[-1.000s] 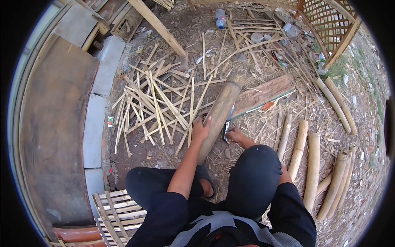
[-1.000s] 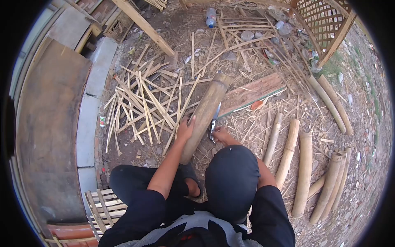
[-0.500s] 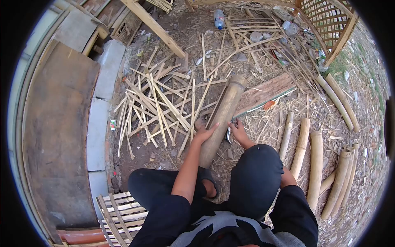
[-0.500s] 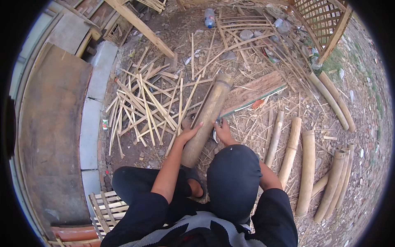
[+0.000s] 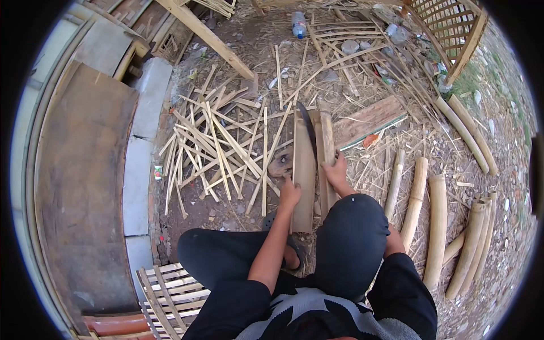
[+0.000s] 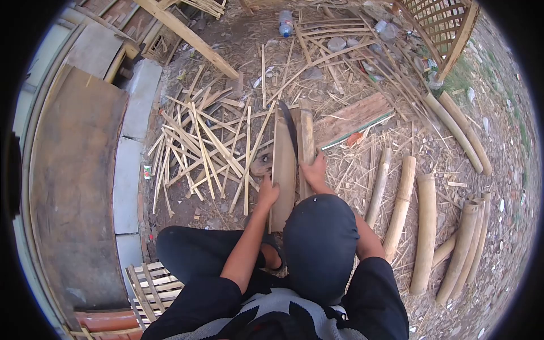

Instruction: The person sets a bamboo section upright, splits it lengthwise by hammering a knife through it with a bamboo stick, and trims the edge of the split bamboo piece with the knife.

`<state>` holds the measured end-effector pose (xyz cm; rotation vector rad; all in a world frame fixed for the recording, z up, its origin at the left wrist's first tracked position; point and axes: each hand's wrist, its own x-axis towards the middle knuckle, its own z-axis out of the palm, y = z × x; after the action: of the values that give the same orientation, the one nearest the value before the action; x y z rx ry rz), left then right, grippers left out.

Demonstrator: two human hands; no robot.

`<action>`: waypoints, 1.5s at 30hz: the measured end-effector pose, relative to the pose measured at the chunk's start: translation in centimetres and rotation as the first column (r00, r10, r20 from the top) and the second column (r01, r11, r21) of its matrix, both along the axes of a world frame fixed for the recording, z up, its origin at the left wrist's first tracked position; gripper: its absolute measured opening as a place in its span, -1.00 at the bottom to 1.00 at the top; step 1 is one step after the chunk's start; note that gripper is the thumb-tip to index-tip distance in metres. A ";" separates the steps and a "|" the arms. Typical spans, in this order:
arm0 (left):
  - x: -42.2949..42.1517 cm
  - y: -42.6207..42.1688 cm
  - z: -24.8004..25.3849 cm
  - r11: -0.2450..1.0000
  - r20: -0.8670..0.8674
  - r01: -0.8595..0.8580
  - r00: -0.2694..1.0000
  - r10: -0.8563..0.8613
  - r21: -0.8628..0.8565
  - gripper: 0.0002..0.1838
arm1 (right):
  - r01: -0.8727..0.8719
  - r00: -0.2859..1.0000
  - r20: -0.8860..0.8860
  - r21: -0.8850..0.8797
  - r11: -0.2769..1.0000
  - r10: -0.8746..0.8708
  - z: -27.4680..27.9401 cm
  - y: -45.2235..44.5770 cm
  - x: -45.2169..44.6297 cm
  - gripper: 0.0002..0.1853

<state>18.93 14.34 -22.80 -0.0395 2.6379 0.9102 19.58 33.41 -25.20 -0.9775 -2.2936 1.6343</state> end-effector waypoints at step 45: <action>-12.7 -15.1 -3.8 0.993 0.114 0.079 0.989 -0.089 0.086 -0.53 | -0.519 0.854 0.150 0.186 0.834 0.498 -4.8 20.3 0.3 -0.40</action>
<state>6.21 -0.72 -26.62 0.0370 2.4724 0.9555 19.84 53.71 -29.97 -0.4148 -2.9086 1.4583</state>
